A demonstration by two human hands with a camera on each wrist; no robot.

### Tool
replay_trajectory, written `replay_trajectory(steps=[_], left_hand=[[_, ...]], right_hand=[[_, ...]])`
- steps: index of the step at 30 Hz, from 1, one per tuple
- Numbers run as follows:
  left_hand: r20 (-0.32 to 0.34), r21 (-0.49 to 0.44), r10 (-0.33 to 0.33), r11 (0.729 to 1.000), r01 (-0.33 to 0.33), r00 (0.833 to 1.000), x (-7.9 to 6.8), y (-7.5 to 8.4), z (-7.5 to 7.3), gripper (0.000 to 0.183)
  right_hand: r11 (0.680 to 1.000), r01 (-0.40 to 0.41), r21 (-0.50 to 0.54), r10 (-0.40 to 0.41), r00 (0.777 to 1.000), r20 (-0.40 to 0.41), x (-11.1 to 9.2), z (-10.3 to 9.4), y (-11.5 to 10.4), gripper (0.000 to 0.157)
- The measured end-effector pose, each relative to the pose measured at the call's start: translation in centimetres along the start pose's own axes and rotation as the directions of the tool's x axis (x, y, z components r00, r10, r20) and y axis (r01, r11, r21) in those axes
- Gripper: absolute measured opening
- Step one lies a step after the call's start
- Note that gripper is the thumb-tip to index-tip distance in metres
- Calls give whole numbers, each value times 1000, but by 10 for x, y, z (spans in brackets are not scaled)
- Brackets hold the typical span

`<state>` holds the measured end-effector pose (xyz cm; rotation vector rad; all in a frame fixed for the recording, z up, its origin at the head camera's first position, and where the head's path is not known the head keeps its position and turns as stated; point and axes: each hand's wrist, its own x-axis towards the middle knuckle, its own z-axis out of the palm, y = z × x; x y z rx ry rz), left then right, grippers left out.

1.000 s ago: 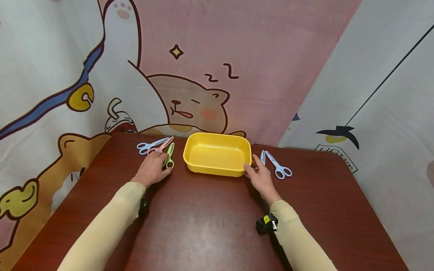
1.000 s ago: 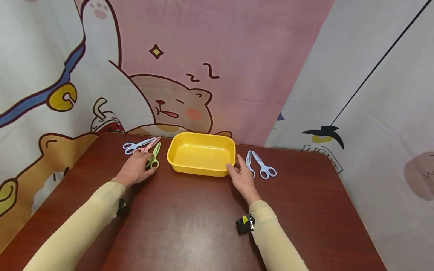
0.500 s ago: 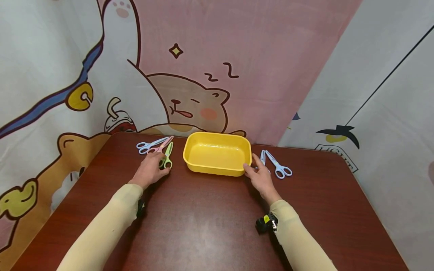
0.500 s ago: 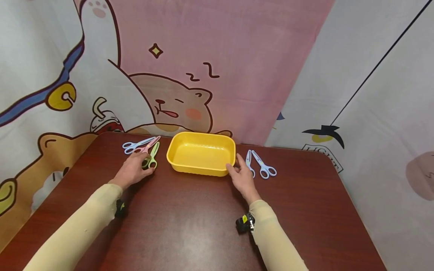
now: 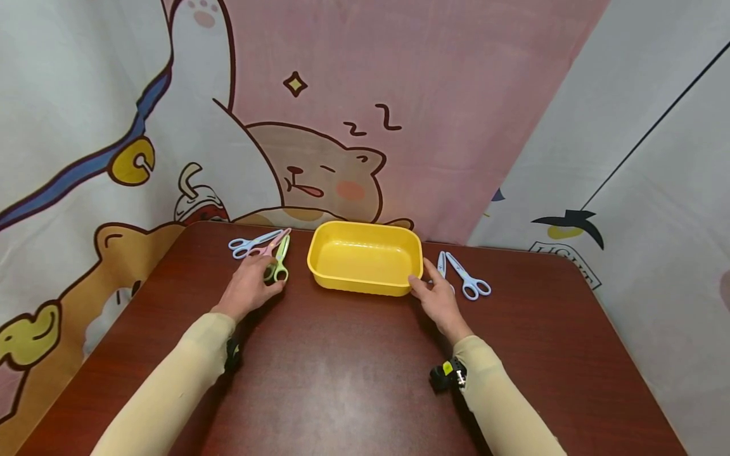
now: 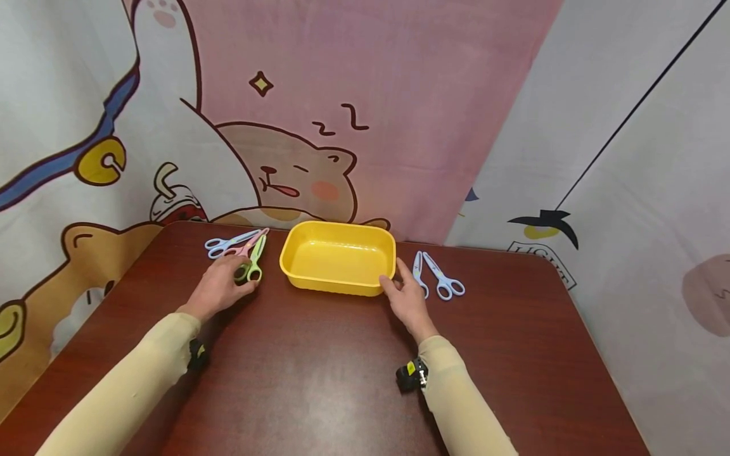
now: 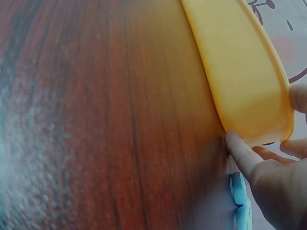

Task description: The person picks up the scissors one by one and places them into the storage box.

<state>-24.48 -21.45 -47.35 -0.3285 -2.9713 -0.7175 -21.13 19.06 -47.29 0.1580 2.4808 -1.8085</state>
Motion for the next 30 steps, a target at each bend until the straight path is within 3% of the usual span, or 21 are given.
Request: replay_trajectory(steps=[19,30], left_hand=[[-68,0,65,998,-65,996,-4,8,-9,52],[-84,-14,70,997,-72,994,-3,16,-14,47]], right_hand=[[1000,7,10,-7,1000,7,-2,-1,-2,66],[1000,7,0,-7,1000,20,-3,-1,-3,68]])
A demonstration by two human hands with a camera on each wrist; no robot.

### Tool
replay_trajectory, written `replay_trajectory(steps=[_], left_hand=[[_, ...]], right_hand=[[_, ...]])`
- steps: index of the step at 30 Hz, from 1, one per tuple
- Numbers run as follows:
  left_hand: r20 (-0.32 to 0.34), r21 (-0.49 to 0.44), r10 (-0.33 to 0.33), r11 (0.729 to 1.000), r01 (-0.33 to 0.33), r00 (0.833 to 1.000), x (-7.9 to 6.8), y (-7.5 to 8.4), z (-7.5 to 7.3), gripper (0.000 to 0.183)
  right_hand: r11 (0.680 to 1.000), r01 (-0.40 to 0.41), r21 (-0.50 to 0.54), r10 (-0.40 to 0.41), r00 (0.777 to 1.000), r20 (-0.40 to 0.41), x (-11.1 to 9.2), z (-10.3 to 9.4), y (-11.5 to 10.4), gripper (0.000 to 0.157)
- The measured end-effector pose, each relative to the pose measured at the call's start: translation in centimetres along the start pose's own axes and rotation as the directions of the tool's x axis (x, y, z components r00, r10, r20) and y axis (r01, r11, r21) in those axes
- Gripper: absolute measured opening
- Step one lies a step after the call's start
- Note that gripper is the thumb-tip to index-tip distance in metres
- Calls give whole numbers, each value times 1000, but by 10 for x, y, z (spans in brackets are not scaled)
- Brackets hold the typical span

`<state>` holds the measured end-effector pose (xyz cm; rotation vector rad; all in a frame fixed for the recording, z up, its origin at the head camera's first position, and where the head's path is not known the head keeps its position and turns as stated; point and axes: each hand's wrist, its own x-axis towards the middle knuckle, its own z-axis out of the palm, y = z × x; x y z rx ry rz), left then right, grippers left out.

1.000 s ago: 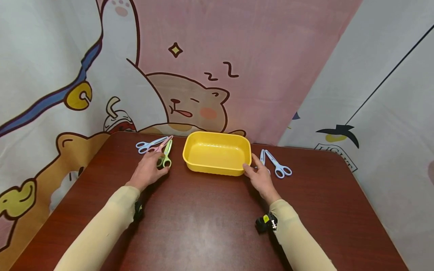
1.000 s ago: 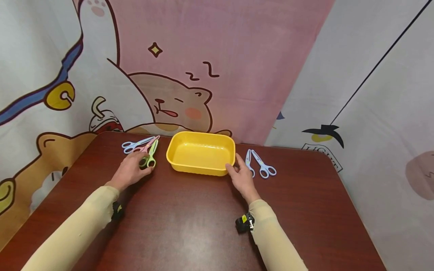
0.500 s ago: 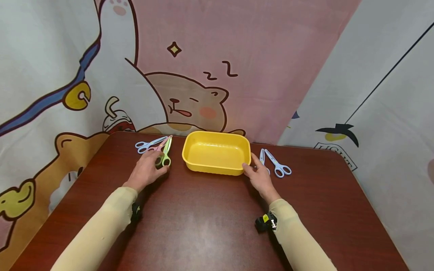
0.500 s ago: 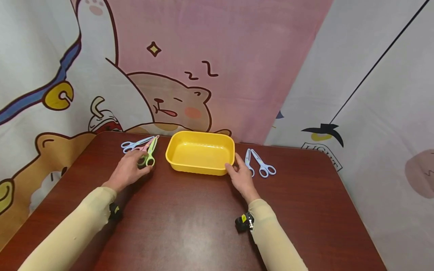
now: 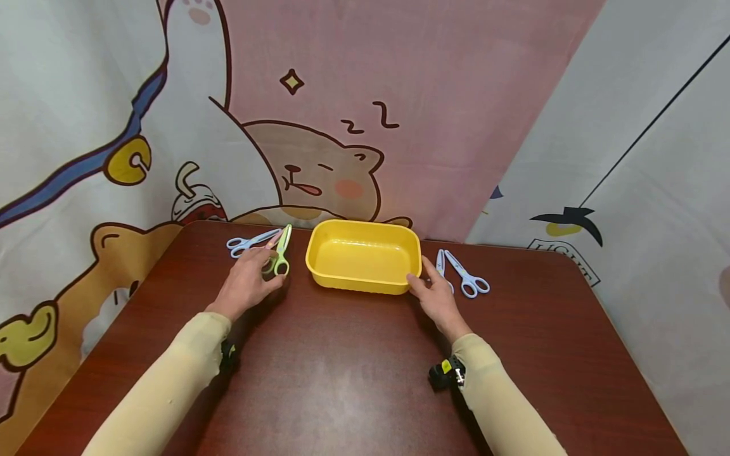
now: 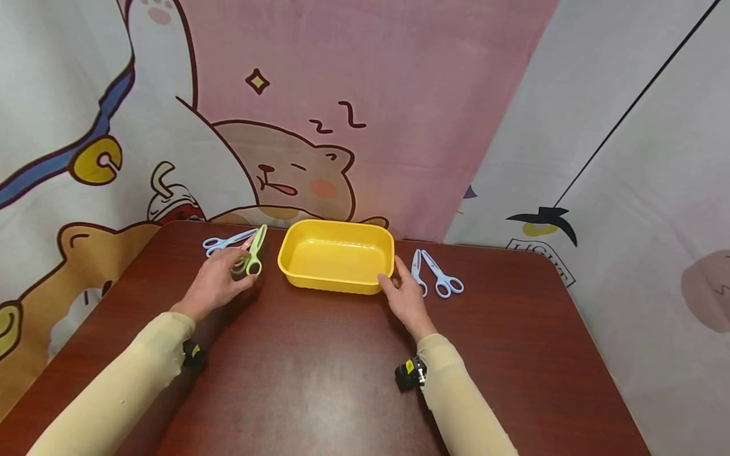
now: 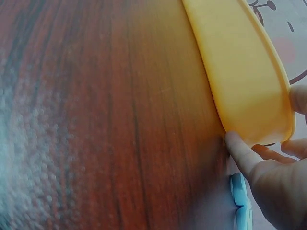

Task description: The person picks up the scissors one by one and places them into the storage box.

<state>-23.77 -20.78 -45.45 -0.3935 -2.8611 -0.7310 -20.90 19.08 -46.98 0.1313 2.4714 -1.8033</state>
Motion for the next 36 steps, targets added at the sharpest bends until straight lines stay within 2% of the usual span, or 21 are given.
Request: replay_trajectory(steps=[9,18,27,36], left_hand=[[-31,-7,38,999,-38,999,1,3,-1,48],[-30,-18,42,999,-43,999,2,8,-2,48],[-61,-32,70,997,-72,996,3,12,-3,43],[-54,-46,57,997,-59,997,4,19,-6,45]], right_hand=[[1000,-3,-9,3,1000,-1,0,0,0,69],[1000,-3,-24,3,1000,-9,3,-1,1,69],[1000,-3,-13,3,1000,-12,2,-1,0,69],[1000,-8,-10,8,1000,-10,0,1,-1,69]])
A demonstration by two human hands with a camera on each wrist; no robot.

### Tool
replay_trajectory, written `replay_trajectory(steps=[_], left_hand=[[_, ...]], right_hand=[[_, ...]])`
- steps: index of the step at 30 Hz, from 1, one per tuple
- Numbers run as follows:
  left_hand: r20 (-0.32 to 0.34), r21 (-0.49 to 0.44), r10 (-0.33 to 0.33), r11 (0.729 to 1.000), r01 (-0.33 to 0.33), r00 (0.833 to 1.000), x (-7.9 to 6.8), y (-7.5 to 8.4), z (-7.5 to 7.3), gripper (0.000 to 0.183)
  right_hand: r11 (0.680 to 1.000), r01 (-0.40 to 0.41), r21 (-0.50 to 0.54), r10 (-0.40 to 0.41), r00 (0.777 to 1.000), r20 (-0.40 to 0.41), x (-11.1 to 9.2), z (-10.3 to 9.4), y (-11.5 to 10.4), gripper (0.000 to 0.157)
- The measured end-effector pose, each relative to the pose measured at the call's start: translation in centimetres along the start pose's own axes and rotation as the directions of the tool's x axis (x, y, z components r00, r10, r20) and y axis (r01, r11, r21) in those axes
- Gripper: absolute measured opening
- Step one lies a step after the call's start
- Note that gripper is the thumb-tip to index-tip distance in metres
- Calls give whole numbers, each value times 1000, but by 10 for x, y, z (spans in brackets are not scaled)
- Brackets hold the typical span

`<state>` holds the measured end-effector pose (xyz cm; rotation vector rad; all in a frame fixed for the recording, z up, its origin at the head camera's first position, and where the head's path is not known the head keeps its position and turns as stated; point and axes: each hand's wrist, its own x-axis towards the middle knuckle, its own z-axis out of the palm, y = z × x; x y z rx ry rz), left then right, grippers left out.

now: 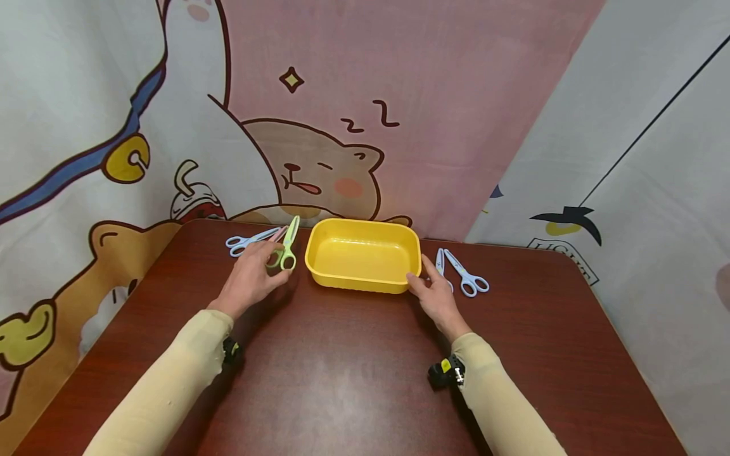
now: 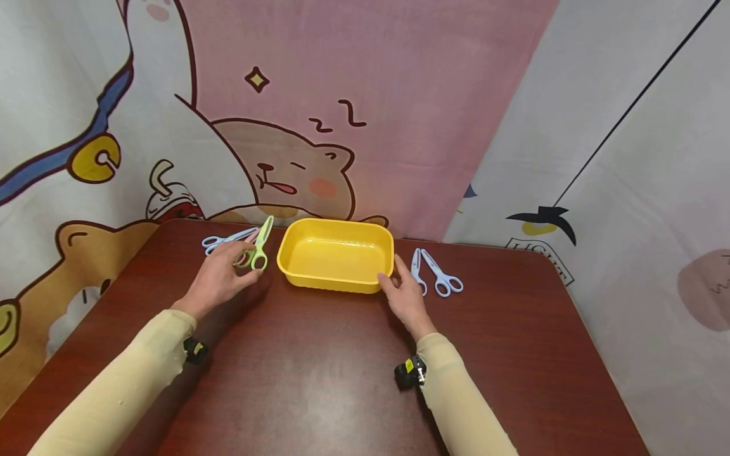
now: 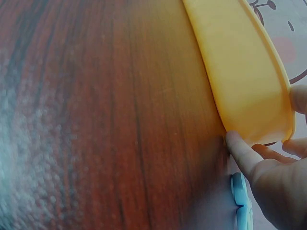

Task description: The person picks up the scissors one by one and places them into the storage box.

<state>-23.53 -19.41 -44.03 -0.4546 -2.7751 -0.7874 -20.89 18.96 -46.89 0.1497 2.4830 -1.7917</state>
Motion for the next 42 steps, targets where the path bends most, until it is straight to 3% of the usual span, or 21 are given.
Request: replay_trajectory(steps=[17,42], left_hand=[[-17,-32,56,998,-56,998,5,7,-4,42],[33,-41,111,993,-110,993,14,21,-8,44]], right_hand=[[1000,1,-5,-1,1000,7,-1,0,2,69],[999,38,0,-38,999,6,0,-1,5,67]])
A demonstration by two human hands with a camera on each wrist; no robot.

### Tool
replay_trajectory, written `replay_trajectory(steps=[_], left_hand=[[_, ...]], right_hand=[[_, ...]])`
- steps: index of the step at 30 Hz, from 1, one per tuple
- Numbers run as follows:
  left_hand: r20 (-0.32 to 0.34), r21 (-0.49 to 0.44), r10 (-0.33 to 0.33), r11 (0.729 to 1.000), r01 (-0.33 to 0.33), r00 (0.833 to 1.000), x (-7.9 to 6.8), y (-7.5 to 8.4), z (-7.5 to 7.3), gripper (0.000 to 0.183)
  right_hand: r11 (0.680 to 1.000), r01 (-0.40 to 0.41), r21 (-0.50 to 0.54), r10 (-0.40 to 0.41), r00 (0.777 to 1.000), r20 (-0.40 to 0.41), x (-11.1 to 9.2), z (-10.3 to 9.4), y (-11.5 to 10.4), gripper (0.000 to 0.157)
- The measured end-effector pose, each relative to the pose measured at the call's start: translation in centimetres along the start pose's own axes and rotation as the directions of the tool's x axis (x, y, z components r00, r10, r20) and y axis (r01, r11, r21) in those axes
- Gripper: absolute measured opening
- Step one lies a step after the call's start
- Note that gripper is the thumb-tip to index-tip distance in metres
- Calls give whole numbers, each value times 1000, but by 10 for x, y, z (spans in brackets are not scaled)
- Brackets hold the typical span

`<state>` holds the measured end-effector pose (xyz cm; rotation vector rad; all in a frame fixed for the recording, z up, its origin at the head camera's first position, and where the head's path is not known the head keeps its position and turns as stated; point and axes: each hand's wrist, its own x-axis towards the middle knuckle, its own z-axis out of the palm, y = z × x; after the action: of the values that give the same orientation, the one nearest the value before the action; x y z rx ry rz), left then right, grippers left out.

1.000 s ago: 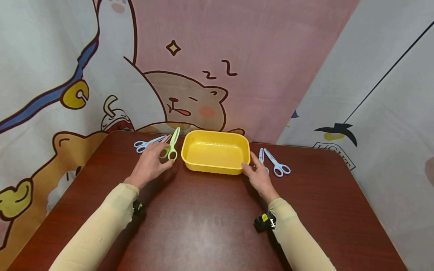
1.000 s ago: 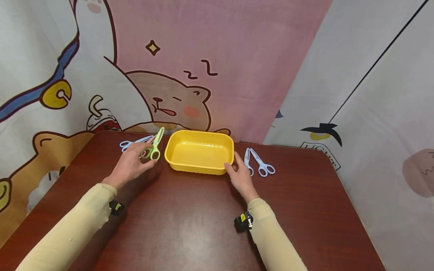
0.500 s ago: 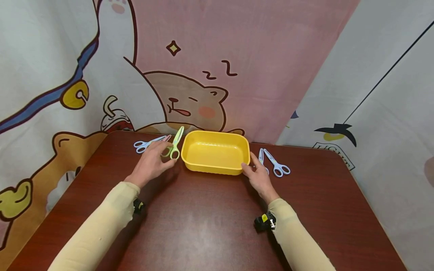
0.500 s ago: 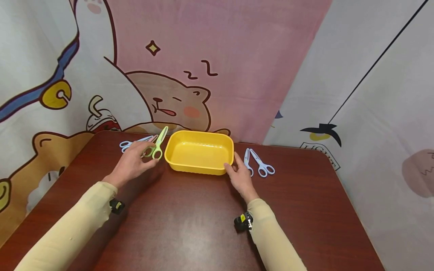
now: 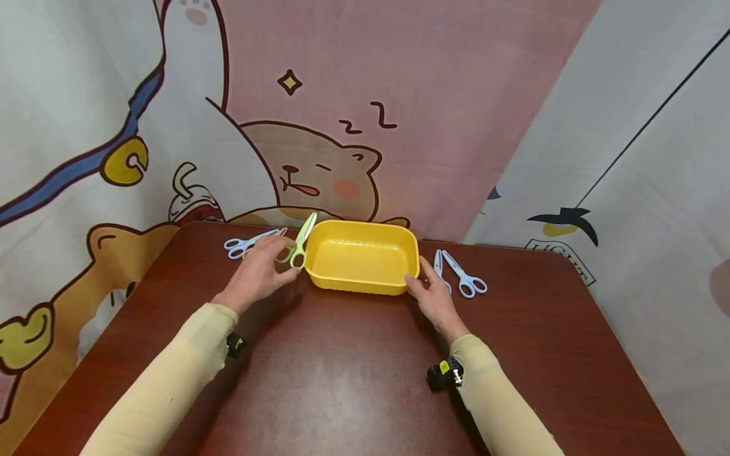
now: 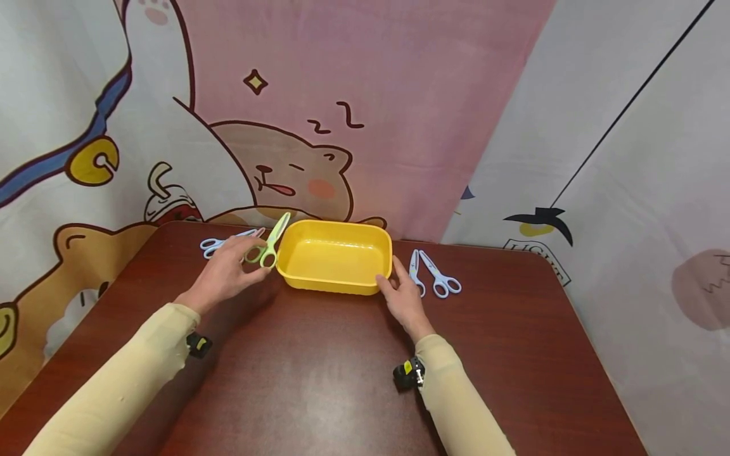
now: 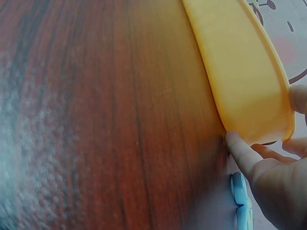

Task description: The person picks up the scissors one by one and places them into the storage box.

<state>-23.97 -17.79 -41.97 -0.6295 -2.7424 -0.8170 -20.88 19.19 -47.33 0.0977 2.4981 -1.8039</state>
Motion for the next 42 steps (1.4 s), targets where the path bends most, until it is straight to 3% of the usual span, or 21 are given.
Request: replay_trajectory(steps=[12,34,42], left_hand=[[30,-8,31,999,-31,999,5,6,-1,44],[56,28,175,984,-177,983,19,15,-6,41],[108,31,164,985,-168,981,25,22,-10,42]], right_hand=[[1000,-15,-26,15,1000,-2,-2,0,-2,68],[999,-53,-2,53,998,41,0,-1,-5,69],[999,-46,-3,46,998,33,0,-1,-3,69]])
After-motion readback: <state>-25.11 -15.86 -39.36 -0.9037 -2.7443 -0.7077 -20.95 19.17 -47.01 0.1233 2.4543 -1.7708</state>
